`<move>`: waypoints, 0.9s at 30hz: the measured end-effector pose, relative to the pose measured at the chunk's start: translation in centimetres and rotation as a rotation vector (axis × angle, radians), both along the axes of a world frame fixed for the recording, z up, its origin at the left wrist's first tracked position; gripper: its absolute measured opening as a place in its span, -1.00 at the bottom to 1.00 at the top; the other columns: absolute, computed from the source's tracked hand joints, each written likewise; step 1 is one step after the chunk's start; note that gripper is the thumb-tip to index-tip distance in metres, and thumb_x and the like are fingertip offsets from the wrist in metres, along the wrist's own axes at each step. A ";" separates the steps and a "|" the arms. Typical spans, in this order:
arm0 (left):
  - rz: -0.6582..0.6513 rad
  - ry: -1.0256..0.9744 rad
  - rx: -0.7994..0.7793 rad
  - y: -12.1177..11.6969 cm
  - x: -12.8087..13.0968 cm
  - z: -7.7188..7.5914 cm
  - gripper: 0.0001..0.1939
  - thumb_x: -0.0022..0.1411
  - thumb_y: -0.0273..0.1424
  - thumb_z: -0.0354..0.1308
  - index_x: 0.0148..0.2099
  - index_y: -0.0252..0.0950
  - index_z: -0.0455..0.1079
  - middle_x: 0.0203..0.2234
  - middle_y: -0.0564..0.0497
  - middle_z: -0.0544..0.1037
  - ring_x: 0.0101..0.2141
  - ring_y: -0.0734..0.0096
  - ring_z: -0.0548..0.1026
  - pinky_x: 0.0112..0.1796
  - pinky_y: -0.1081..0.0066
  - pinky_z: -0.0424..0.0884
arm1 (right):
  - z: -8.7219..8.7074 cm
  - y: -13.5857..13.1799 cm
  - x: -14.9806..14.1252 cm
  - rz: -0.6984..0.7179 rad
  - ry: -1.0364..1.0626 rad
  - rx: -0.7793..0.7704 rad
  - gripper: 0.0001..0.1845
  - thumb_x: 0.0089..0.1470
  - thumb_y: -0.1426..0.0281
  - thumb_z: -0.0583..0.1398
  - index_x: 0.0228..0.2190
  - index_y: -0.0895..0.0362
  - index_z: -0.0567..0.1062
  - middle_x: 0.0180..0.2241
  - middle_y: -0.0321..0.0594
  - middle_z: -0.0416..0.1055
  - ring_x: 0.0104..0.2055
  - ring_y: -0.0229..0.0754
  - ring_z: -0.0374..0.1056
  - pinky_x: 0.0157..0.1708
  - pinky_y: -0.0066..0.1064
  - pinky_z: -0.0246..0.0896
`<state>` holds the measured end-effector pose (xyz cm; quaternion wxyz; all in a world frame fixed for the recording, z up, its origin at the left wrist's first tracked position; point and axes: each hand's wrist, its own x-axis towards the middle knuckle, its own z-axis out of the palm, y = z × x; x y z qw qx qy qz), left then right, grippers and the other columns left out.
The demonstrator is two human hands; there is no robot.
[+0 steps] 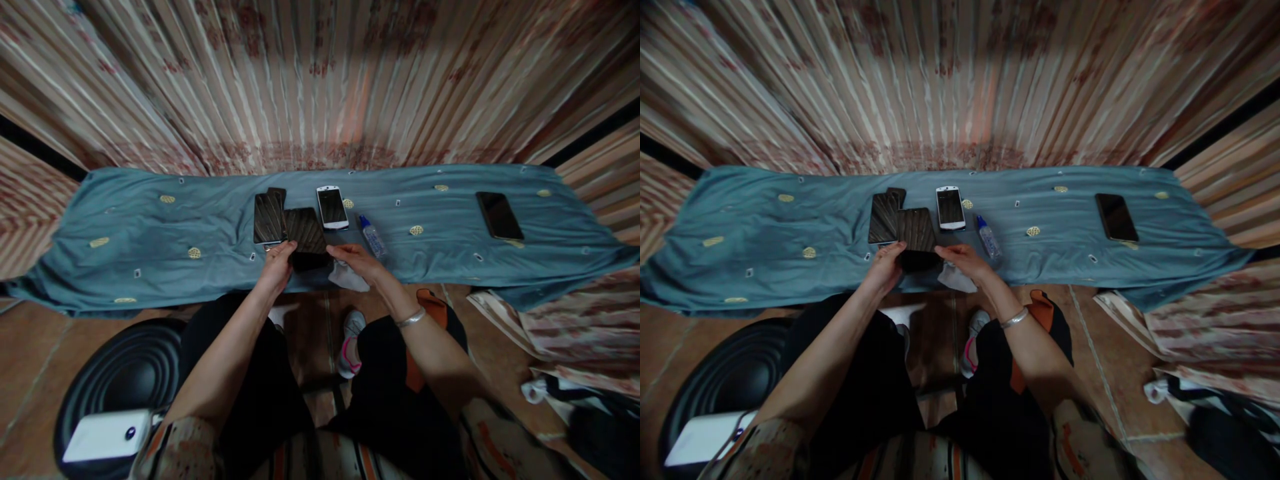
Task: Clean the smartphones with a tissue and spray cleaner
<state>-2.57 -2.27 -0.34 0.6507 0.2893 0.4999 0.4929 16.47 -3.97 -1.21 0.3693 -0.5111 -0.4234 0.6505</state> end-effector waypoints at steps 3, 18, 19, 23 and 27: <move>0.020 0.007 0.015 0.2 -0.1 0.2 -0.81 0.00 -0.38 0.32 -0.48 -0.25 0.33 -0.60 0.16 0.42 -0.53 0.54 0.38 -0.37 0.45 0.33 | 0.6 -0.3 0.0 0.094 0.073 -0.038 -0.66 -0.08 0.08 0.40 -0.54 0.10 0.60 -0.52 -0.26 0.59 -0.46 -0.21 0.42 -0.37 -0.37 0.33; -0.003 0.083 0.145 0.3 -0.3 -0.3 -0.64 -0.06 -0.23 0.38 -0.52 -0.22 0.23 -0.61 0.14 0.35 -0.54 0.51 0.31 -0.40 0.41 0.26 | 0.1 -0.4 -0.9 0.032 0.042 0.003 -0.70 -0.10 0.15 0.40 -0.58 0.11 0.54 -0.57 -0.30 0.54 -0.56 -0.31 0.28 -0.53 -0.46 0.12; -0.005 0.088 0.154 0.3 -0.3 -0.3 -0.65 -0.06 -0.22 0.37 -0.52 -0.22 0.25 -0.60 0.13 0.37 -0.53 0.50 0.33 -0.39 0.41 0.27 | -0.1 -0.4 -0.9 0.035 0.035 0.014 -0.70 -0.09 0.15 0.39 -0.57 0.12 0.54 -0.57 -0.31 0.54 -0.56 -0.31 0.28 -0.52 -0.46 0.14; -0.036 0.111 0.153 0.2 -0.4 -0.4 -0.67 -0.03 -0.21 0.35 -0.50 -0.23 0.26 -0.59 0.13 0.40 -0.52 0.48 0.35 -0.39 0.41 0.28 | -0.5 -0.3 -0.9 0.038 -0.004 0.049 -0.66 -0.12 0.10 0.39 -0.57 0.11 0.55 -0.58 -0.32 0.52 -0.55 -0.32 0.28 -0.49 -0.46 0.15; -0.028 0.124 0.158 0.3 -0.5 -0.5 -0.62 -0.03 -0.21 0.37 -0.52 -0.22 0.20 -0.61 0.15 0.36 -0.54 0.51 0.31 -0.41 0.42 0.24 | -0.9 -0.2 -1.0 0.026 -0.019 0.070 -0.61 -0.21 0.03 0.41 -0.58 0.10 0.55 -0.57 -0.30 0.52 -0.53 -0.30 0.28 -0.48 -0.46 0.14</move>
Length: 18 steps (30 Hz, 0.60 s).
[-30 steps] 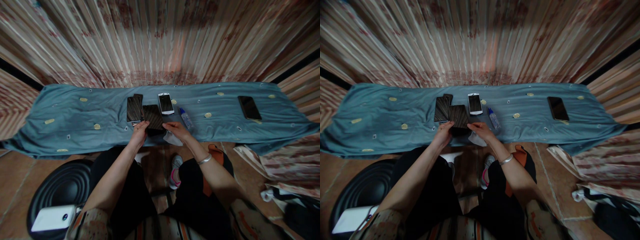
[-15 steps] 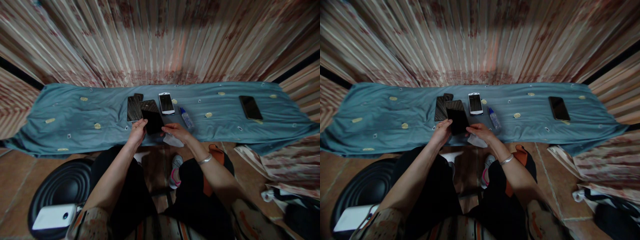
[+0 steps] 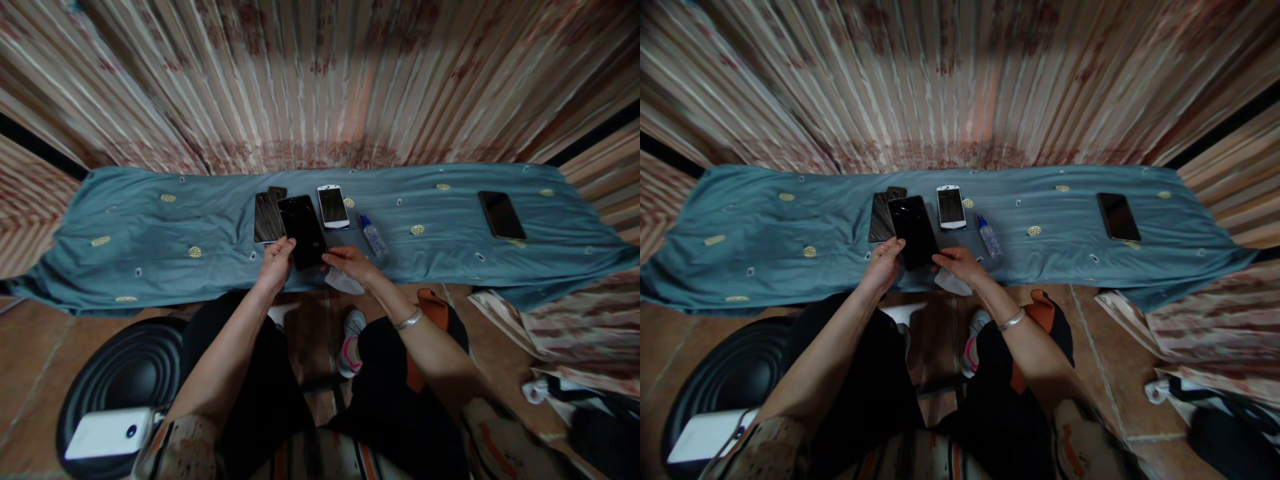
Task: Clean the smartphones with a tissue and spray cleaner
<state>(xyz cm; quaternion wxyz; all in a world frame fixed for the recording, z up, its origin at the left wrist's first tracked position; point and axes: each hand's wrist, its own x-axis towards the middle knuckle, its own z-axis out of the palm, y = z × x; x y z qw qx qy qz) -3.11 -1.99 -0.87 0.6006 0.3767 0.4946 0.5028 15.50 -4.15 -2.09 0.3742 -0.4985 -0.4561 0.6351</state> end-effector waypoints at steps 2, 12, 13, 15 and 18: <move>-0.003 0.002 0.015 0.0 0.1 0.0 -0.63 -0.03 -0.21 0.38 -0.52 -0.23 0.23 -0.62 0.15 0.36 -0.54 0.51 0.32 -0.41 0.43 0.25 | -0.2 0.1 0.0 -0.006 -0.016 0.005 -0.58 -0.24 0.01 0.41 -0.58 0.11 0.54 -0.58 -0.30 0.52 -0.52 -0.30 0.28 -0.47 -0.46 0.14; 0.025 -0.109 -0.029 -0.2 0.2 1.0 -0.64 -0.17 -0.25 0.48 -0.53 -0.29 0.36 -0.61 0.14 0.46 -0.55 0.56 0.36 -0.44 0.50 0.28 | -1.0 0.3 0.3 0.048 0.049 0.082 -0.54 -0.20 -0.02 0.42 -0.51 0.12 0.58 -0.52 -0.30 0.52 -0.46 -0.29 0.33 -0.39 -0.45 0.20; 0.029 -0.116 -0.042 -0.2 0.2 1.1 -0.65 -0.18 -0.26 0.49 -0.52 -0.29 0.37 -0.62 0.14 0.46 -0.56 0.57 0.35 -0.45 0.50 0.27 | -0.9 0.3 0.4 0.042 0.057 0.088 -0.55 -0.21 -0.02 0.43 -0.51 0.11 0.58 -0.52 -0.33 0.51 -0.46 -0.30 0.32 -0.40 -0.46 0.20; 0.035 -0.127 -0.069 -0.2 0.1 1.1 -0.66 -0.17 -0.28 0.49 -0.51 -0.29 0.38 -0.61 0.14 0.46 -0.55 0.56 0.36 -0.45 0.49 0.26 | -0.4 0.3 0.5 0.027 0.064 0.100 -0.56 -0.21 -0.01 0.43 -0.51 0.10 0.58 -0.53 -0.36 0.48 -0.47 -0.32 0.28 -0.43 -0.47 0.16; 0.016 -0.128 -0.094 -0.4 0.1 1.2 -0.69 -0.15 -0.30 0.48 -0.49 -0.30 0.39 -0.58 0.13 0.48 -0.53 0.55 0.37 -0.44 0.49 0.26 | 0.1 0.3 0.6 0.045 0.081 0.075 -0.56 -0.22 0.00 0.44 -0.49 0.11 0.57 -0.54 -0.36 0.45 -0.48 -0.32 0.26 -0.46 -0.47 0.14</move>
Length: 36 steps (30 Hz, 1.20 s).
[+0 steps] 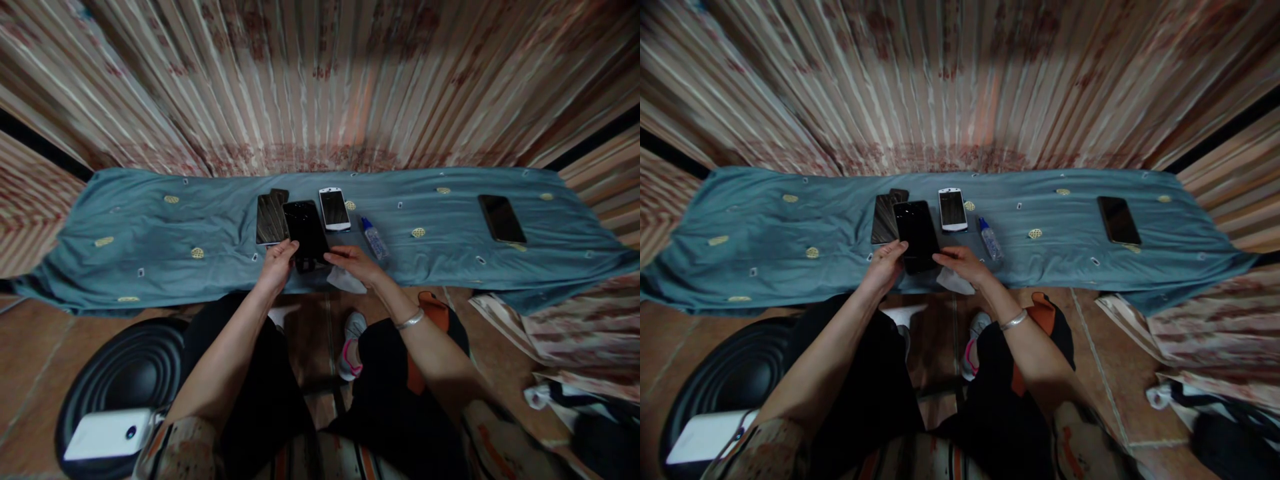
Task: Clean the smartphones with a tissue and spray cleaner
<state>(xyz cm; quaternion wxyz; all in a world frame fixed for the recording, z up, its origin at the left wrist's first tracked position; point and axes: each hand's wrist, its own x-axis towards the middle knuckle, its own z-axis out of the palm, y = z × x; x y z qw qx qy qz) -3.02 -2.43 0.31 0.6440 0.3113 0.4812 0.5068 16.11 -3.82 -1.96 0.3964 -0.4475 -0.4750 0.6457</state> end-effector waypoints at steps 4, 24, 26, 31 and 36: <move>-0.028 -0.017 0.020 0.0 0.0 0.1 -0.72 -0.11 -0.33 0.45 -0.48 -0.30 0.40 -0.56 0.11 0.49 -0.50 0.52 0.40 -0.39 0.47 0.30 | 0.2 -0.2 -0.1 0.006 0.017 -0.013 -0.52 -0.28 -0.01 0.46 -0.55 0.11 0.52 -0.59 -0.39 0.37 -0.53 -0.34 0.17 -0.51 -0.46 0.06; 0.206 0.004 0.023 3.0 -1.1 1.3 -0.76 -0.09 -0.41 0.40 -0.34 -0.34 0.45 -0.68 0.21 0.40 -0.68 0.66 0.27 -0.62 0.58 0.19 | 0.3 -0.9 0.4 0.183 -0.225 0.132 -0.42 -0.15 -0.12 0.32 -0.65 0.11 0.31 -0.61 -0.46 0.06 -0.52 -0.36 -0.04 -0.50 -0.44 -0.15; 0.226 0.020 0.033 3.1 -1.0 1.3 -0.77 -0.10 -0.43 0.39 -0.35 -0.34 0.46 -0.67 0.20 0.42 -0.67 0.66 0.30 -0.59 0.58 0.23 | 0.3 -1.0 0.4 0.185 -0.243 0.143 -0.43 -0.13 -0.11 0.31 -0.65 0.11 0.31 -0.61 -0.46 0.05 -0.52 -0.36 -0.03 -0.49 -0.45 -0.13; 0.236 0.035 0.053 3.2 -0.9 1.2 -0.72 -0.15 -0.40 0.42 -0.36 -0.34 0.46 -0.65 0.18 0.45 -0.65 0.64 0.33 -0.57 0.56 0.26 | 0.4 -1.1 0.4 0.188 -0.260 0.147 -0.46 -0.10 -0.08 0.30 -0.64 0.11 0.33 -0.61 -0.46 0.08 -0.51 -0.36 0.00 -0.48 -0.45 -0.09; 0.192 0.017 0.064 3.3 -1.1 1.1 -0.66 -0.12 -0.32 0.46 -0.29 -0.33 0.48 -0.63 0.17 0.47 -0.62 0.62 0.37 -0.54 0.55 0.29 | 0.2 -1.3 0.2 0.120 -0.179 0.110 -0.50 -0.17 -0.06 0.34 -0.60 0.12 0.44 -0.61 -0.42 0.22 -0.50 -0.34 0.08 -0.46 -0.45 -0.03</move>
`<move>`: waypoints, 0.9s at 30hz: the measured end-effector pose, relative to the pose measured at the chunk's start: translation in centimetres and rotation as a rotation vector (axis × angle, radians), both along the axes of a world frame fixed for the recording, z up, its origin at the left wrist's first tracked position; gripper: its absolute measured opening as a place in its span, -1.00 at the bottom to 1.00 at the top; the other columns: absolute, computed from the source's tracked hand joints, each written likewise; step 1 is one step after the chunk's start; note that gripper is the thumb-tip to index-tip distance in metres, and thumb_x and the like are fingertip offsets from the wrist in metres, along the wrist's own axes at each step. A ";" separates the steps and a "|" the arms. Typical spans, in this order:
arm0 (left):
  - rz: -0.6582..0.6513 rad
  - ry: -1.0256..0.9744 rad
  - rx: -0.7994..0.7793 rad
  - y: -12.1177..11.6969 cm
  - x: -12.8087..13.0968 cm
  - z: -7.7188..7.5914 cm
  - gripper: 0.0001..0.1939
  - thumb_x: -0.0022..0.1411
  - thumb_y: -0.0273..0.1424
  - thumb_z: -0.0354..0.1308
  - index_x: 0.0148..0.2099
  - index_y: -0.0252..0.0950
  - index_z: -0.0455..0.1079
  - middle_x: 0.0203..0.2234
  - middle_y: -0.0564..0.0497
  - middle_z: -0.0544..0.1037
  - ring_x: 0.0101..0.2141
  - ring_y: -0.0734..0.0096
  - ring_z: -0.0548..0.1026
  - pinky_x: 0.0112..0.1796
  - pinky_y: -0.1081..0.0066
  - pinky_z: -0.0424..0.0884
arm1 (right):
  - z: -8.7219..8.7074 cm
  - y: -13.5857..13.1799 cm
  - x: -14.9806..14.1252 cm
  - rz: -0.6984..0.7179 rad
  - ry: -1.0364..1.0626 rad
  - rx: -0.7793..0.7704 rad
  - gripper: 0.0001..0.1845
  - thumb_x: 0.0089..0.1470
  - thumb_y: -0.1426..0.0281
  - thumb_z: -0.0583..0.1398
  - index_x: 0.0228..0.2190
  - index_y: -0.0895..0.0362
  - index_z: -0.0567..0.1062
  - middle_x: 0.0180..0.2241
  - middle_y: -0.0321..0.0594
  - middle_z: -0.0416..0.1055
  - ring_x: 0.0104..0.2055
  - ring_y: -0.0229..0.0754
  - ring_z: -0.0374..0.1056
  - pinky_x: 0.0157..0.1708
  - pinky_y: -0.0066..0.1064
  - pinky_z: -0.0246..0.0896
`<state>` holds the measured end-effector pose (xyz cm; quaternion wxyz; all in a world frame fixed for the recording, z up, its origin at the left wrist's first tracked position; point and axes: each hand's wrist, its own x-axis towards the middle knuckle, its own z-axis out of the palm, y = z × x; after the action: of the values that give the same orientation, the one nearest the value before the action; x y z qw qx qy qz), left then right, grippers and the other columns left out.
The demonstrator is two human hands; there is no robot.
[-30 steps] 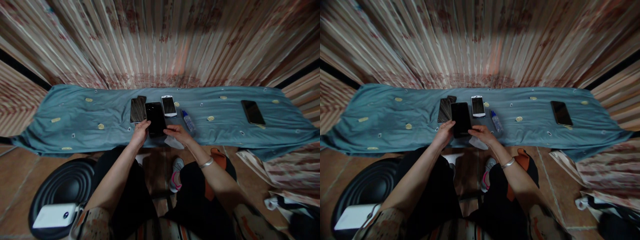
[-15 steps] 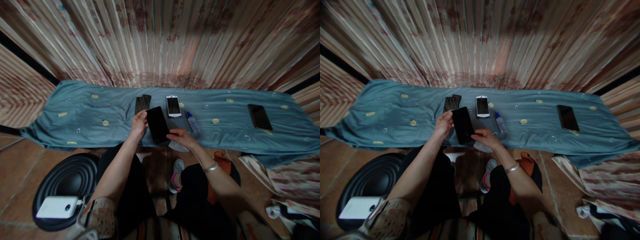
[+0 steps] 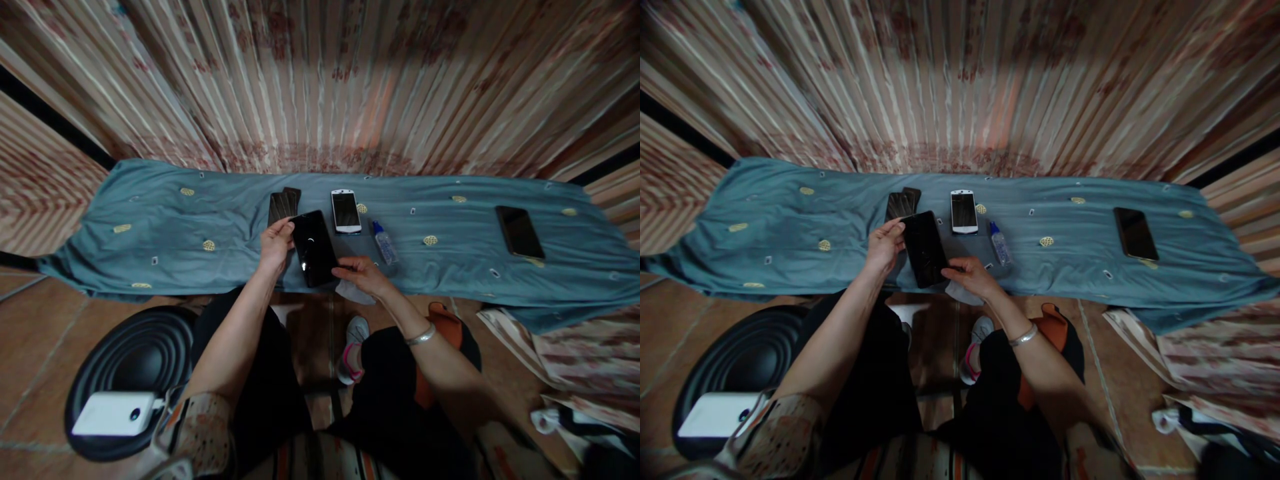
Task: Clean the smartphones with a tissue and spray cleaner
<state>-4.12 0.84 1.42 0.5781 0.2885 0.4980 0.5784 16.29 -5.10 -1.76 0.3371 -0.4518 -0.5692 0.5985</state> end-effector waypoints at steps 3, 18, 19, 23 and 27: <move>-0.053 -0.054 0.004 0.1 -0.1 -0.2 -0.64 -0.04 -0.28 0.46 -0.21 -0.31 0.48 -0.57 0.13 0.50 -0.56 0.58 0.44 -0.48 0.54 0.34 | -0.2 0.0 -0.3 -0.073 0.076 -0.042 -0.54 -0.22 -0.04 0.38 -0.53 0.11 0.54 -0.56 -0.39 0.35 -0.48 -0.31 0.17 -0.44 -0.44 0.04; -0.407 0.045 -0.088 -3.3 1.2 -1.5 -0.67 -0.18 -0.29 0.50 -0.45 -0.32 0.44 -0.63 0.14 0.42 -0.60 0.53 0.37 -0.50 0.39 0.51 | 0.2 0.5 0.3 -0.280 0.135 -0.013 -0.46 -0.29 -0.12 0.43 -0.60 0.08 0.48 -0.61 -0.37 0.30 -0.54 -0.32 0.12 -0.53 -0.43 0.04; -0.421 0.034 -0.086 -3.4 1.1 -1.6 -0.68 -0.18 -0.31 0.50 -0.43 -0.32 0.46 -0.61 0.13 0.44 -0.57 0.50 0.40 -0.47 0.33 0.55 | 0.3 0.6 0.4 -0.286 0.141 -0.009 -0.46 -0.30 -0.12 0.43 -0.59 0.08 0.50 -0.60 -0.36 0.33 -0.53 -0.31 0.14 -0.51 -0.42 0.06; -0.459 -0.017 -0.073 -3.4 0.9 -1.7 -0.66 -0.23 -0.40 0.49 -0.34 -0.35 0.54 -0.50 0.05 0.55 -0.48 0.42 0.49 -0.40 0.26 0.60 | 0.5 0.7 0.5 -0.282 0.142 -0.017 -0.47 -0.30 -0.13 0.42 -0.57 0.06 0.51 -0.58 -0.33 0.38 -0.51 -0.27 0.18 -0.50 -0.40 0.10; -0.502 -0.080 -0.072 -3.6 0.7 -1.4 -0.66 -0.20 -0.48 0.47 -0.26 -0.35 0.58 -0.40 -0.01 0.62 -0.39 0.35 0.57 -0.32 0.26 0.61 | 0.7 0.7 0.6 -0.288 0.167 -0.043 -0.45 -0.34 -0.14 0.43 -0.56 0.06 0.53 -0.56 -0.31 0.41 -0.49 -0.25 0.23 -0.48 -0.39 0.15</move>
<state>-3.39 -2.71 -0.03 0.7328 0.3592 0.4076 0.4095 16.86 -4.36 -1.02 0.4558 -0.4845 -0.4557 0.5915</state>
